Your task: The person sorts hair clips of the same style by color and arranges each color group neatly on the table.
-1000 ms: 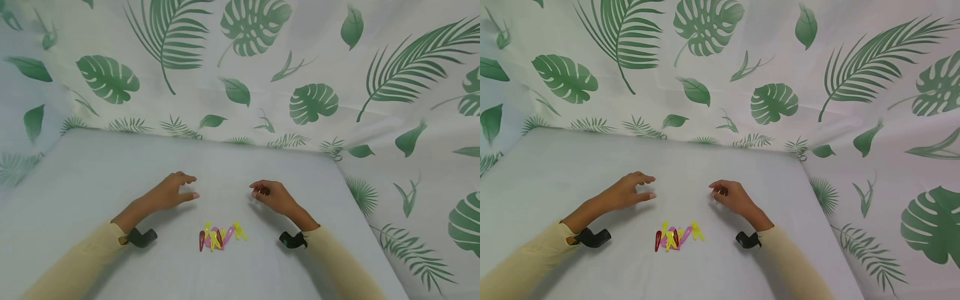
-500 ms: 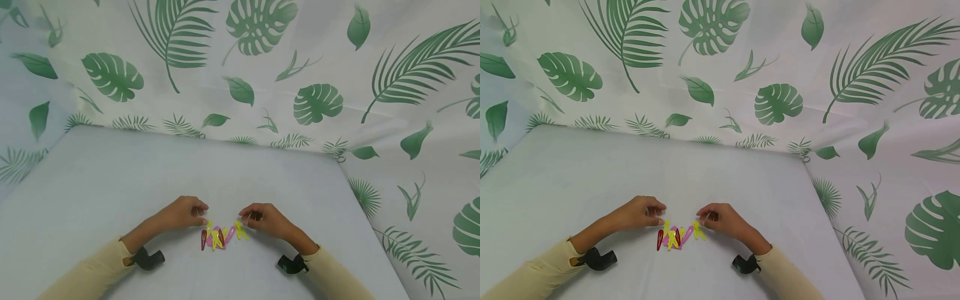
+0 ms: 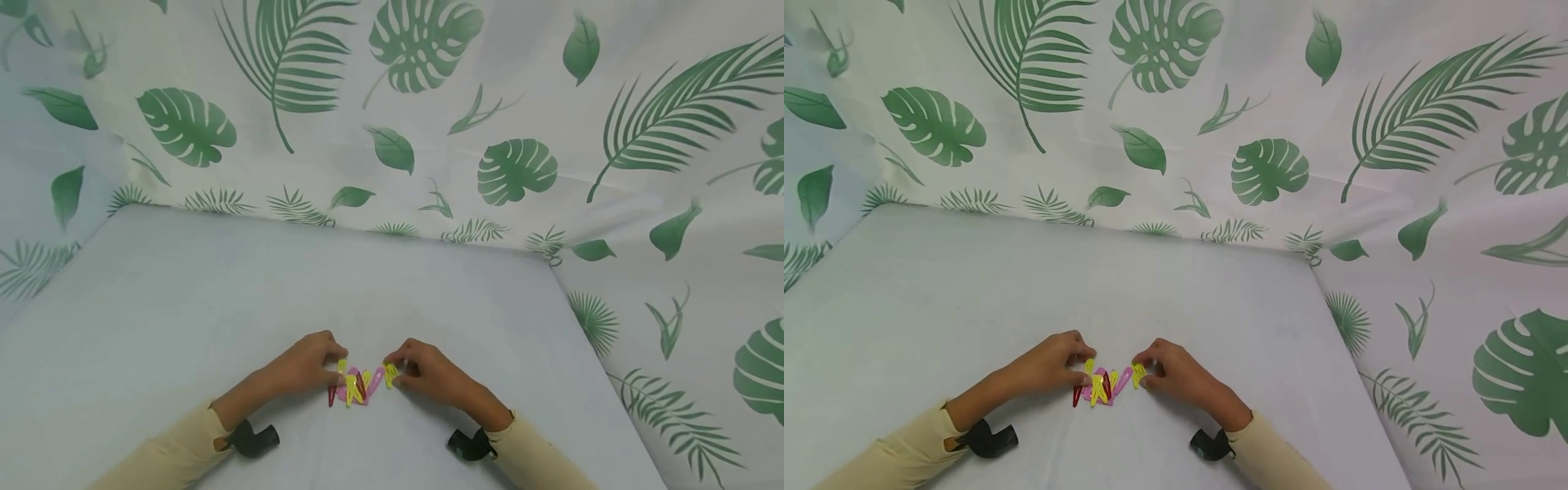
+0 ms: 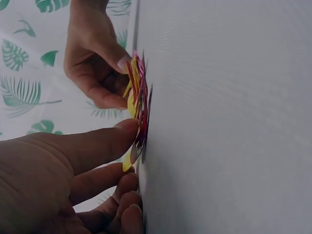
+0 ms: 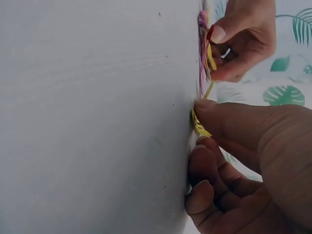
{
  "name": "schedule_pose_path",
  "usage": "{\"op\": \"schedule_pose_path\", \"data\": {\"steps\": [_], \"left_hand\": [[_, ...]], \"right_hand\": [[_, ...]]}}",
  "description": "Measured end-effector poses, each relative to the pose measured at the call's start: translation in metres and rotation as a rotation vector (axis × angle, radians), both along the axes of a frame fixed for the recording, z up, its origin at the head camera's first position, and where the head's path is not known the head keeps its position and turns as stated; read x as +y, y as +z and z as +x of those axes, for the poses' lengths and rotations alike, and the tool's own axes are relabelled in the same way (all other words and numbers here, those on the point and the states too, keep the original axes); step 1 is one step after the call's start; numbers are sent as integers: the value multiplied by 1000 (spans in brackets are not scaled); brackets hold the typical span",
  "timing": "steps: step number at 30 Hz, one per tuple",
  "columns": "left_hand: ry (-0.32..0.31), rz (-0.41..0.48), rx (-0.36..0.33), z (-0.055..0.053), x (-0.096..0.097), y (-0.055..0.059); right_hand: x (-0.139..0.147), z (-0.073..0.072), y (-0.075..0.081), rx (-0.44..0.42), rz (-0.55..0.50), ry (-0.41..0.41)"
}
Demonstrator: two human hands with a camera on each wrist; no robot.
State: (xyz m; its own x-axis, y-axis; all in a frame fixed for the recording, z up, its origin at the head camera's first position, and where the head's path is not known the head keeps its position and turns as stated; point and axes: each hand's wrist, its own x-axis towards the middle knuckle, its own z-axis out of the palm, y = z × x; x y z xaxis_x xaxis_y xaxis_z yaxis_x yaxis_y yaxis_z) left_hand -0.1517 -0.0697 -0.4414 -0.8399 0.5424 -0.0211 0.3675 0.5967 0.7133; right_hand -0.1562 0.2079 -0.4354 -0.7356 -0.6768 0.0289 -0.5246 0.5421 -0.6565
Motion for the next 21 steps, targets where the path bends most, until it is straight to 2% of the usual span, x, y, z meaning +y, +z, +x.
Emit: {"op": "schedule_pose_path", "data": {"steps": [5, 13, 17, 21], "left_hand": [[-25, 0, 41, 1, 1, 1], [-31, 120, -4, -3, 0, 6], [31, 124, 12, -13, 2, 8], [121, 121, 58, -32, 2, 8]], "right_hand": [[-1, 1, 0, -3, 30, -20], [-2, 0, 2, -40, 22, -88], [-3, -5, 6, -17, -3, -133], [-7, -18, 10, 4, -45, -180]]}}
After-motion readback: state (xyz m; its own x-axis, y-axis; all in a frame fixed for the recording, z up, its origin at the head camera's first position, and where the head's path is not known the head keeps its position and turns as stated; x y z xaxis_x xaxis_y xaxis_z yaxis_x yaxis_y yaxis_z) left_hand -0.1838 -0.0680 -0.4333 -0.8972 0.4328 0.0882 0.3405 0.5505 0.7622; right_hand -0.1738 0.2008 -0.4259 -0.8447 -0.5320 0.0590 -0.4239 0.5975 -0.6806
